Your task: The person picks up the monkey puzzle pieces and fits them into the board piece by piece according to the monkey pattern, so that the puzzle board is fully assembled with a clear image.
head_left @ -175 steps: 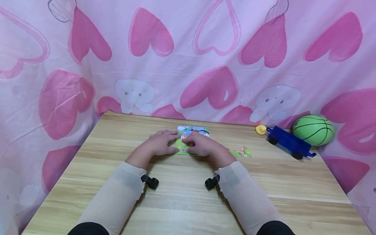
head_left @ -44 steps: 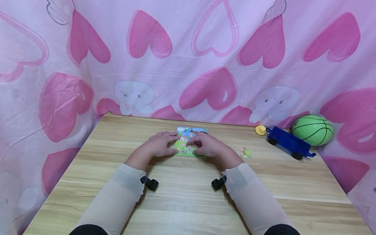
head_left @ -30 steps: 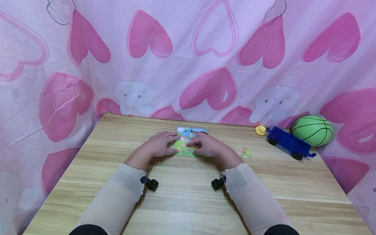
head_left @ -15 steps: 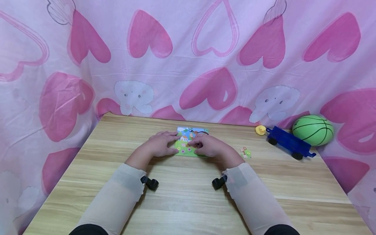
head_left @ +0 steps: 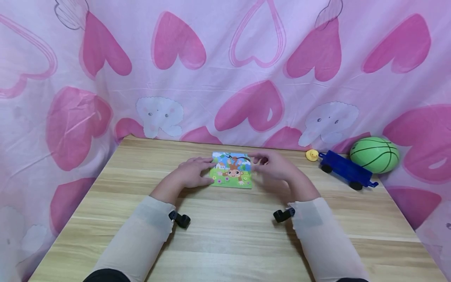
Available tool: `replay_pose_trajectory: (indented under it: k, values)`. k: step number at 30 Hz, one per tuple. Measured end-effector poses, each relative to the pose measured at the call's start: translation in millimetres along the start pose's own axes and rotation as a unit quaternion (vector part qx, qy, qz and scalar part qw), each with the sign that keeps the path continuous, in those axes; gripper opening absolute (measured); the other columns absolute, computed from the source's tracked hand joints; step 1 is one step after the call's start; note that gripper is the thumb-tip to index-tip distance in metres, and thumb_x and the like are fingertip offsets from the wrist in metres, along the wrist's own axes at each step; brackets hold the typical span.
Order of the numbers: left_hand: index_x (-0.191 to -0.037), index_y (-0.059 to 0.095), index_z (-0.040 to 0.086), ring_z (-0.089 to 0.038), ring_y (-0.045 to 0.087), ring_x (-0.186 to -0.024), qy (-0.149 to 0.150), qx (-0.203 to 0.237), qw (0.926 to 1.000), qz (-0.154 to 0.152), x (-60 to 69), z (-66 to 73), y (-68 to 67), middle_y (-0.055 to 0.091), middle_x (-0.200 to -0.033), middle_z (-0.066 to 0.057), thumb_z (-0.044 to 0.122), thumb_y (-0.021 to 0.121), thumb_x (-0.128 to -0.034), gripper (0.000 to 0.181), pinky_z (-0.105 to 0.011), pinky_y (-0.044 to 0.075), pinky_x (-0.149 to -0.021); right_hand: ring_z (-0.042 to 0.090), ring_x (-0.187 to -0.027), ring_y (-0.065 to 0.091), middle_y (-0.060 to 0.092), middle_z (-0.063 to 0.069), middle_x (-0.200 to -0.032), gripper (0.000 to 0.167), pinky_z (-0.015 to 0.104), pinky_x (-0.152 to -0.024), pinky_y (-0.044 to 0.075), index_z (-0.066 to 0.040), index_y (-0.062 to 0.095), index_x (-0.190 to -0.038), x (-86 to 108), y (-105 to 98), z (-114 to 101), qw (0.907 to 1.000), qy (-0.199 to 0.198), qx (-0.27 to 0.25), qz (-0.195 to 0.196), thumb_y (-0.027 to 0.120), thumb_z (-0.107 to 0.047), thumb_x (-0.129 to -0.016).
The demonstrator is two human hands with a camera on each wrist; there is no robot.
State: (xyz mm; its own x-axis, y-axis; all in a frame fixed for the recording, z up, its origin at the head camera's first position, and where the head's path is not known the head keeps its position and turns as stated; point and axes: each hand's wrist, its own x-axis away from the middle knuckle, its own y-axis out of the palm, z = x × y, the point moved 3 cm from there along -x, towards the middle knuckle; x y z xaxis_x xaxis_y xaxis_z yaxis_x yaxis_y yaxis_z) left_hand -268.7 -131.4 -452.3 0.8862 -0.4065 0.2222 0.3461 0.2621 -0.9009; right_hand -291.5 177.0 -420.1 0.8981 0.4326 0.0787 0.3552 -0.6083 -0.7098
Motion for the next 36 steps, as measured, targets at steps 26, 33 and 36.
replay_pose_trajectory:
  k: [26, 33, 36]
  values:
    - [-0.165, 0.043, 0.034, -0.040, 0.019, -0.167, -0.006, 0.002, 1.0000, -0.002, -1.8, -1.1, 1.1, 0.029, -0.179, 0.008, 0.054, 0.070, -0.0997, 0.074, -0.073, 0.021, -0.130, 0.030, -0.114, 0.057, 0.067, 0.015, -0.135, 0.064, 0.031, -0.092, 0.053, -0.010, 0.063, -0.148, 78.6, -58.0, 111.9, 0.9901, 0.134, 0.036, -0.020, 0.085, -0.032, -0.092]
    - [-0.165, 0.043, 0.034, -0.039, 0.019, -0.168, -0.003, 0.006, 1.0000, 0.000, -1.6, -1.9, 1.5, 0.029, -0.178, 0.008, 0.054, 0.071, -0.0995, 0.074, -0.073, 0.022, -0.130, 0.027, -0.107, 0.054, 0.067, 0.013, -0.127, 0.065, 0.029, -0.088, 0.048, -0.006, 0.064, -0.147, 78.5, -56.4, 114.2, 0.9889, 0.134, 0.060, -0.025, 0.087, -0.029, -0.091]
    - [-0.165, 0.043, 0.034, -0.039, 0.019, -0.167, -0.002, 0.004, 1.0000, 0.001, -2.4, -2.6, 1.9, 0.029, -0.178, 0.008, 0.054, 0.070, -0.0997, 0.073, -0.073, 0.022, -0.130, 0.027, -0.105, 0.053, 0.067, 0.012, -0.123, 0.063, 0.029, -0.086, 0.047, -0.008, 0.065, -0.146, 78.2, -55.8, 113.9, 0.9880, 0.134, 0.073, -0.025, 0.087, -0.028, -0.091]
